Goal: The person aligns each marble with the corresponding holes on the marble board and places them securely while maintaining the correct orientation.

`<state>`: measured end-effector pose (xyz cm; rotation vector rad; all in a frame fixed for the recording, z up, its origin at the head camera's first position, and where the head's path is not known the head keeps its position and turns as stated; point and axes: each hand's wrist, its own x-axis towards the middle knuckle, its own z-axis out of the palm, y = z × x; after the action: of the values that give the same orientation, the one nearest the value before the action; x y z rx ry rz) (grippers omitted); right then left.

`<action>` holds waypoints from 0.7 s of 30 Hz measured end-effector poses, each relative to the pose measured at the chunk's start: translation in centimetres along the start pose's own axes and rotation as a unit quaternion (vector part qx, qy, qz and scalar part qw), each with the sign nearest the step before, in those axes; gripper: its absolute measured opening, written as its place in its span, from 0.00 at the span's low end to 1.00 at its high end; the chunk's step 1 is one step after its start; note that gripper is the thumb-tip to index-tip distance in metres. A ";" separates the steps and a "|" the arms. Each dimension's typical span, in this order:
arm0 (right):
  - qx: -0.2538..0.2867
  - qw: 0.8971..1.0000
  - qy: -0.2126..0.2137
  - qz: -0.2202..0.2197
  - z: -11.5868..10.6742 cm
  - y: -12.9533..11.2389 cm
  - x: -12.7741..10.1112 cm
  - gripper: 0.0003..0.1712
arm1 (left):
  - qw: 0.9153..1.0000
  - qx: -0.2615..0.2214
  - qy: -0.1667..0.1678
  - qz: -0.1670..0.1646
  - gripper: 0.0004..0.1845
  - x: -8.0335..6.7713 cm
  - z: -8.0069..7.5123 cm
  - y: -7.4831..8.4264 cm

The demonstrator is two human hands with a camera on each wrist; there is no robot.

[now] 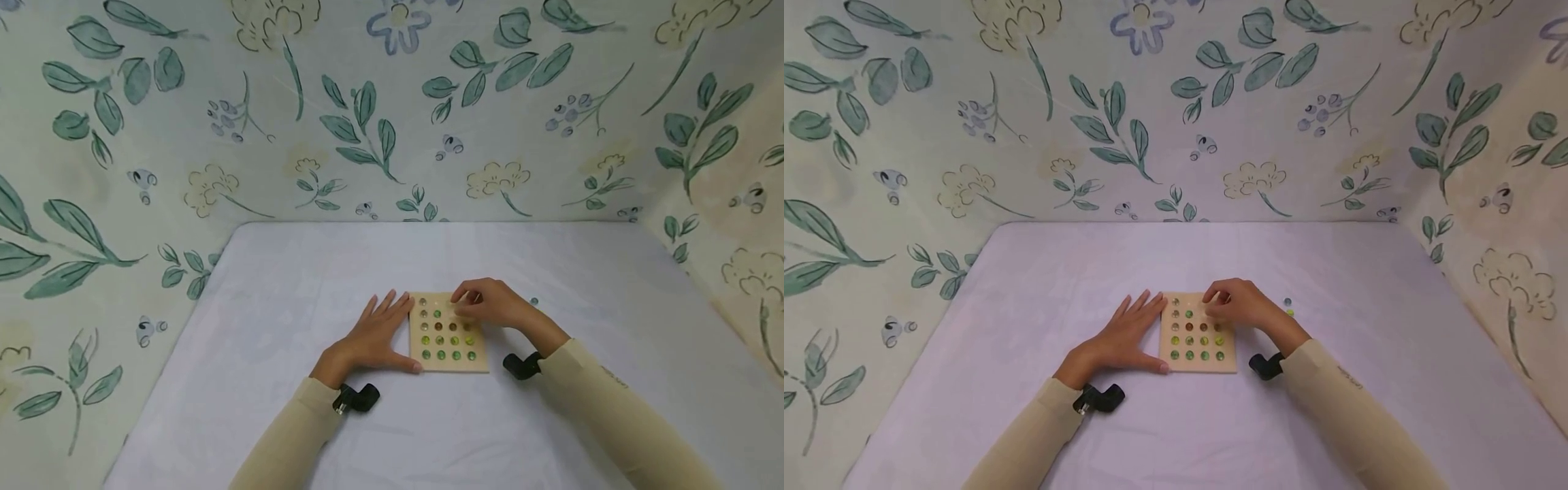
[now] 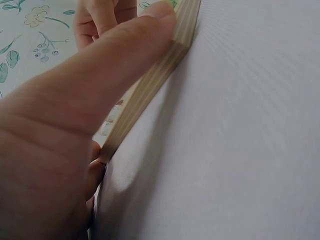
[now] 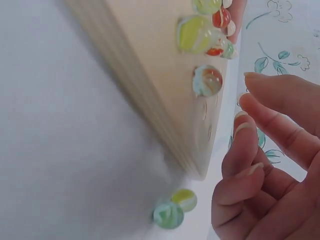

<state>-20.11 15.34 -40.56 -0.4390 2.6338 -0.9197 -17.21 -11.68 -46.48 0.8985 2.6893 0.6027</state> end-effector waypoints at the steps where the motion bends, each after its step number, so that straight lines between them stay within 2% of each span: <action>1: -0.002 1.000 0.004 -0.002 -0.1 0.1 -0.1 0.10 | 1.000 -0.001 0.000 -0.001 0.67 0.0 0.0 0.0; 12: -0.025 0.999 0.038 0.003 -1.1 0.8 -1.4 0.09 | 1.000 -0.006 0.004 0.003 0.67 -0.2 -0.2 0.0; 21: -0.027 0.999 0.043 0.009 -1.6 1.9 -2.0 0.10 | 1.000 -0.007 0.006 0.007 0.67 -0.2 0.0 -0.2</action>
<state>-19.21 18.38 -40.21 -0.3952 2.7410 -0.8835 -17.18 -11.89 -46.51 0.9125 2.6887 0.6318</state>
